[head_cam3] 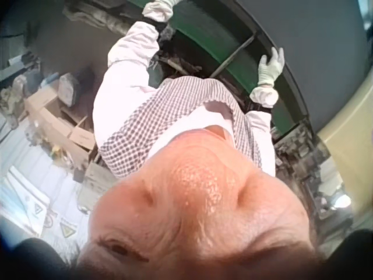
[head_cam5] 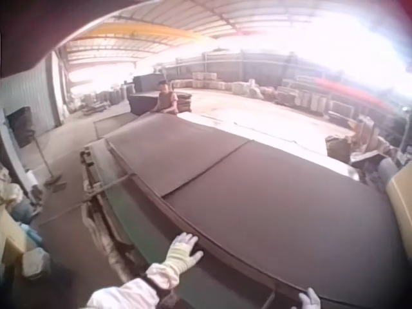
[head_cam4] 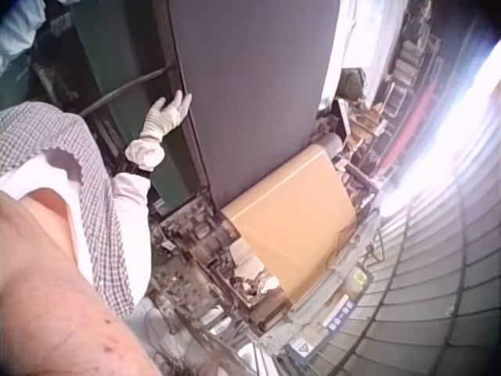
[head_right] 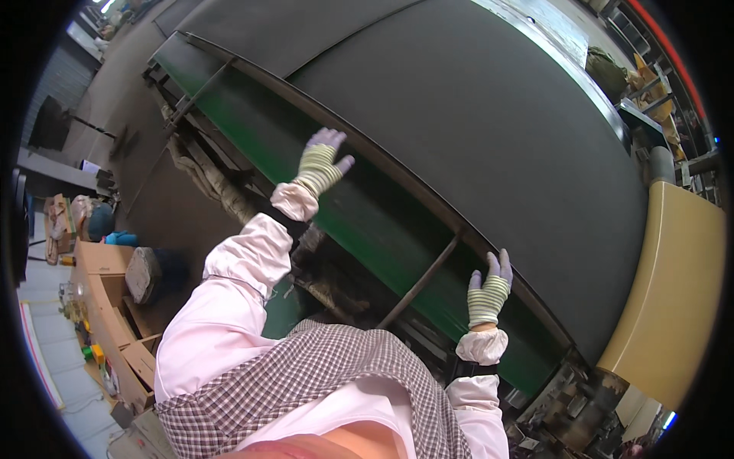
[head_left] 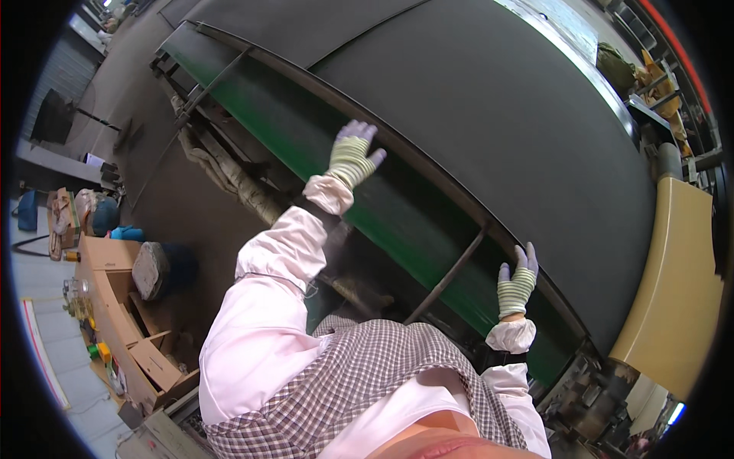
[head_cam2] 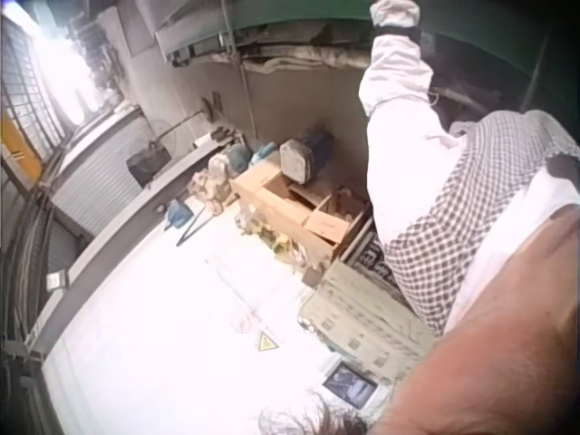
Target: The recorder uses their hands to guide and smooth large dark sheets as they pass through an industrial processing machine.
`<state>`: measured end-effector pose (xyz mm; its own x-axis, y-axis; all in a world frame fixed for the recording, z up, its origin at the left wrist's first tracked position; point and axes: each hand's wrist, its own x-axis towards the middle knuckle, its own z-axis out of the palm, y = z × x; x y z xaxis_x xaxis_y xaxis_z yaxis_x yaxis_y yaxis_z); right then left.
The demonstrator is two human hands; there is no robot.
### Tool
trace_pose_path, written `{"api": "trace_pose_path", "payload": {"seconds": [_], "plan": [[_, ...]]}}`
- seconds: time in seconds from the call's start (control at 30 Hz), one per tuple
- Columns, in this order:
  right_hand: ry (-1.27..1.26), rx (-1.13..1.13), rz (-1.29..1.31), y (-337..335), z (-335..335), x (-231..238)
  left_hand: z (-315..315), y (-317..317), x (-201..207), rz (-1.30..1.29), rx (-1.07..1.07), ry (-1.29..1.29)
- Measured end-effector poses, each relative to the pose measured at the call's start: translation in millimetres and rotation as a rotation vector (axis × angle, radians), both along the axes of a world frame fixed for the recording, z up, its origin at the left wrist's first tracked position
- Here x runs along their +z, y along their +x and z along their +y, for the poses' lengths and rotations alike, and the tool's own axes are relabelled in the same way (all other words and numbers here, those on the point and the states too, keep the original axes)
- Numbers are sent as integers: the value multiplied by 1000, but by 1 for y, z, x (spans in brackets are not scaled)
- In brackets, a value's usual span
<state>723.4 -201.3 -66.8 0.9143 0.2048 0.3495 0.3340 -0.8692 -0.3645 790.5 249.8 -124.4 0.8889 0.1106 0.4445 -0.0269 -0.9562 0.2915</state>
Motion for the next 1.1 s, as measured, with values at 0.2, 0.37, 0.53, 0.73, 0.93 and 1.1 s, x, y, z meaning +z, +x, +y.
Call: {"api": "trace_pose_path", "payload": {"seconds": [0.2,0.37,0.53,0.73,0.93,1.1], "plan": [[-56,58,27,18,34,12,94,94,4,193,242,132],[-107,169,35,64,82,20,96,152,26,779,266,87],[-52,263,-9,131,155,12,25,152,39,764,167,143],[170,162,119,209,219,-51,-66,150,27,637,21,69],[-27,-141,349,199,226,-56,-116,119,16,541,-86,-131],[-108,-410,498,180,132,-64,-74,136,36,453,-420,-648]]}}
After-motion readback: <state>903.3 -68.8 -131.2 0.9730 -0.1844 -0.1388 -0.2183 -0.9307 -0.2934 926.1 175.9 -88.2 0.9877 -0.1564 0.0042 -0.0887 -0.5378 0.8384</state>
